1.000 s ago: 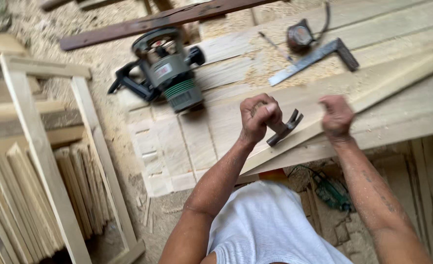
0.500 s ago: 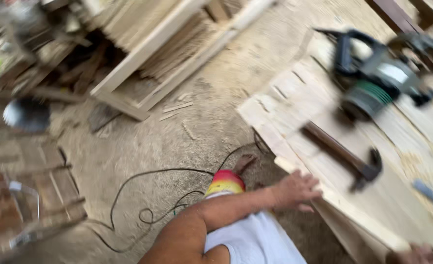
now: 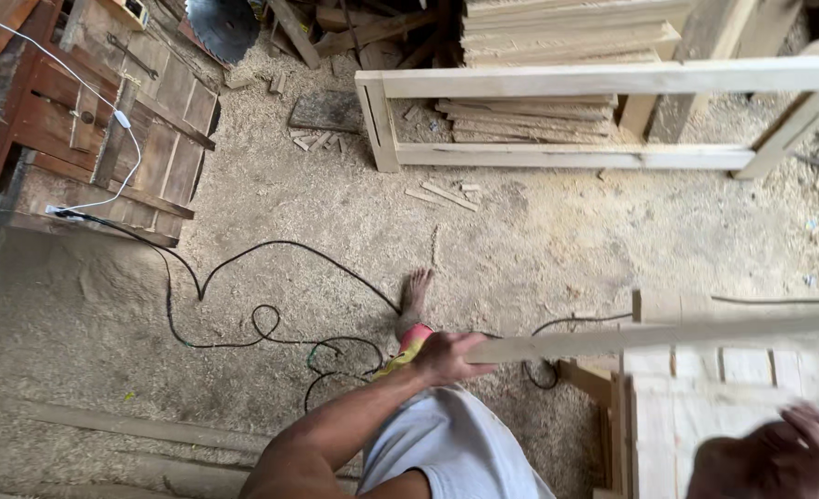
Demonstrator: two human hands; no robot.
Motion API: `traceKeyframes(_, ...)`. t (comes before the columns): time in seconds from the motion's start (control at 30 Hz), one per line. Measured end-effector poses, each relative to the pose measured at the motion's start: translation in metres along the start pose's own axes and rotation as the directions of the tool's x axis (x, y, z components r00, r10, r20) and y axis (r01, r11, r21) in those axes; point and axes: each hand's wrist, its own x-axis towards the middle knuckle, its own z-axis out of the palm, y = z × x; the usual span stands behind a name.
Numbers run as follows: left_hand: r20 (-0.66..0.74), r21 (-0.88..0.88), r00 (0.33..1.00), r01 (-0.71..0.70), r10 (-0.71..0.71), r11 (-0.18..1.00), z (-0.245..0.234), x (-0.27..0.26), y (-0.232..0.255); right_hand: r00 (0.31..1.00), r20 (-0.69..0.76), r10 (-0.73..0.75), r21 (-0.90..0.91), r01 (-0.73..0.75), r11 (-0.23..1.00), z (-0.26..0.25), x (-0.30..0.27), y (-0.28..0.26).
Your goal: The person measures and marks a wooden board using a ruler and pen, then uses a hammer to nail a smaller piece of wood onto it, and finally uses a wood router to carve grooves into the board.
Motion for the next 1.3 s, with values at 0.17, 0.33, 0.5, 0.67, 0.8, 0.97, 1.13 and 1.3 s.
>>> traceKeyframes(0.17, -0.544, 0.437, 0.832, 0.396, -0.114, 0.808, -0.112, 0.073, -0.079, 0.927, 0.371, -0.053, 0.450, -0.129, 0.884, 0.195, 0.008, -0.039)
traceKeyframes(0.33, -0.088, -0.400, 0.474, 0.789, -0.876, 0.467, -0.185, 0.197, -0.162, 0.705, 0.675, 0.218, -0.071, -0.233, 0.970, 0.268, -0.042, -0.069)
traceKeyframes(0.5, -0.209, -0.573, 0.520, 0.621, -0.828, 0.534, -0.200, 0.358, -0.266, 0.140, 0.646, 0.751, -0.598, -0.518, 0.611, 0.289, -0.042, -0.122)
traceKeyframes(0.67, -0.167, -0.543, 0.459, 0.696, -0.873, 0.470, -0.216, 0.489, -0.336, 0.008, 0.584, 0.812, -0.725, -0.444, 0.526, 0.318, 0.009, -0.118)
traceKeyframes(0.8, -0.271, -0.505, 0.439, 0.693, -0.857, 0.515, -0.295, 0.613, -0.371, 0.218, 0.670, 0.710, -0.642, -0.312, 0.701, 0.448, 0.079, -0.090)
traceKeyframes(0.97, -0.268, -0.490, 0.700, 0.493, -0.662, 0.720, -0.380, 0.775, -0.405, 0.580, 0.669, 0.463, -0.284, -0.377, 0.882, 0.634, 0.220, -0.101)
traceKeyframes(1.13, -0.008, -0.511, 0.996, 0.074, -0.091, 0.856, -0.348, 0.675, -0.427, 0.634, 0.701, 0.327, 0.220, -0.629, 0.746, 0.771, 0.297, -0.196)
traceKeyframes(1.3, -0.043, -0.651, 0.825, 0.404, -0.563, 0.643, -0.376, 0.545, -0.433, 0.405, 0.874, 0.268, 0.118, -0.713, 0.691, 0.878, 0.247, -0.285)
